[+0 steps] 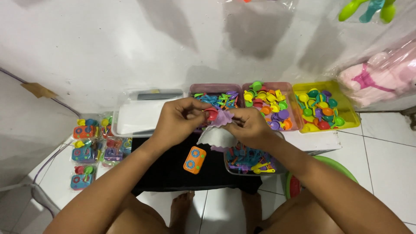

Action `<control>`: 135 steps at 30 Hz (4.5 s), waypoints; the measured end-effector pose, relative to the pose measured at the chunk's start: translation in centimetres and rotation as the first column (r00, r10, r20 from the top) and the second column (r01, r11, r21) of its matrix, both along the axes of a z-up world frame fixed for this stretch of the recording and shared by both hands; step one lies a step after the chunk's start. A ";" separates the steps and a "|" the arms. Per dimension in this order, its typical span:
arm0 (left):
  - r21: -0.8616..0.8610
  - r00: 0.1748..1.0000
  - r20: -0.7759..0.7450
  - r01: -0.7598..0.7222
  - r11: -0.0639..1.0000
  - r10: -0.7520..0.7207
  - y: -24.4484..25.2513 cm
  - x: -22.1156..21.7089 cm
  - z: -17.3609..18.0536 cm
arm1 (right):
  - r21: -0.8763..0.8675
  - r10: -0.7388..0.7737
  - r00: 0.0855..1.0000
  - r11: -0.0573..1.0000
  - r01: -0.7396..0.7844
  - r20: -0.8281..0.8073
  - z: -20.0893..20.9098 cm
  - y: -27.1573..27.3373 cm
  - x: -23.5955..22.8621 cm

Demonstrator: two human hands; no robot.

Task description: Sorting and cleaning small plastic toy components into different bins on the floor.

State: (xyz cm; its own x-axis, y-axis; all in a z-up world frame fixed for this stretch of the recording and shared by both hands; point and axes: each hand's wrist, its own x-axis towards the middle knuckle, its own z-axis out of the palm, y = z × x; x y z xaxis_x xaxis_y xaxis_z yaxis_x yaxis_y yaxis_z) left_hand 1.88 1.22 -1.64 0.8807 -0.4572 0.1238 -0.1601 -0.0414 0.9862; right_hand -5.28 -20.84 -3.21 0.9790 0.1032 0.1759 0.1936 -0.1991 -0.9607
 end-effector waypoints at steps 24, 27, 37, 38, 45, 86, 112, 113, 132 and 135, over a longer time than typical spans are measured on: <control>0.922 0.862 -0.123 0.282 0.265 -0.491 4.4 4.2 -12.5 | 0.775 0.182 0.971 0.587 -0.236 0.157 4.3 -10.5 -2.2; 0.914 0.846 -0.176 0.331 0.236 -0.503 3.4 3.6 -11.9 | 0.745 0.141 0.977 0.632 -0.213 0.160 3.9 -10.9 -2.0; 0.943 0.833 0.171 0.017 0.333 -0.527 -6.3 3.1 -5.8 | 0.658 0.038 0.984 0.740 -0.143 0.172 3.6 -10.1 -0.8; 0.876 0.776 0.328 -0.036 0.481 -0.539 -7.7 3.2 -6.5 | 0.640 0.023 0.984 0.757 -0.131 0.175 3.8 -9.7 -0.4; 0.553 0.487 0.768 -0.179 0.813 -0.415 -18.3 4.4 -16.3 | 0.520 -0.054 0.981 0.853 -0.052 0.187 5.6 -7.1 0.8; -0.505 0.889 -0.438 -0.124 0.854 -0.130 -11.0 -0.5 -0.3 | -0.165 -0.229 0.763 0.901 0.401 0.605 3.4 -2.8 -0.5; -0.123 0.593 0.802 0.053 0.991 0.068 -3.0 -1.5 3.8 | 0.721 -0.205 0.975 0.663 0.202 -0.084 3.5 -3.4 0.1; -0.114 0.599 0.799 0.070 0.991 0.050 -3.0 -1.4 3.7 | 0.700 -0.234 0.968 0.676 0.231 -0.093 2.2 -4.2 0.3; 0.050 0.341 0.939 -0.022 0.998 -0.040 -3.7 -3.4 4.5 | 0.185 -0.305 0.950 0.940 0.288 0.071 2.4 0.0 -0.4; 0.039 0.309 0.951 -0.057 0.998 -0.019 -4.1 -3.1 3.6 | 0.266 -0.288 0.956 0.927 0.265 0.051 1.0 -0.9 0.0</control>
State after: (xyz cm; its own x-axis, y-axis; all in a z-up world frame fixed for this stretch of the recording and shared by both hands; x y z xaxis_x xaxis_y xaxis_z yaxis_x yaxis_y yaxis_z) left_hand -1.18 -2.88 1.97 0.1812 -0.4813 0.8576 -0.9833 -0.1035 0.1496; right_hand -5.32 -21.75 -2.26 0.9418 -0.2287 0.2462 0.2509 -0.0090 -0.9680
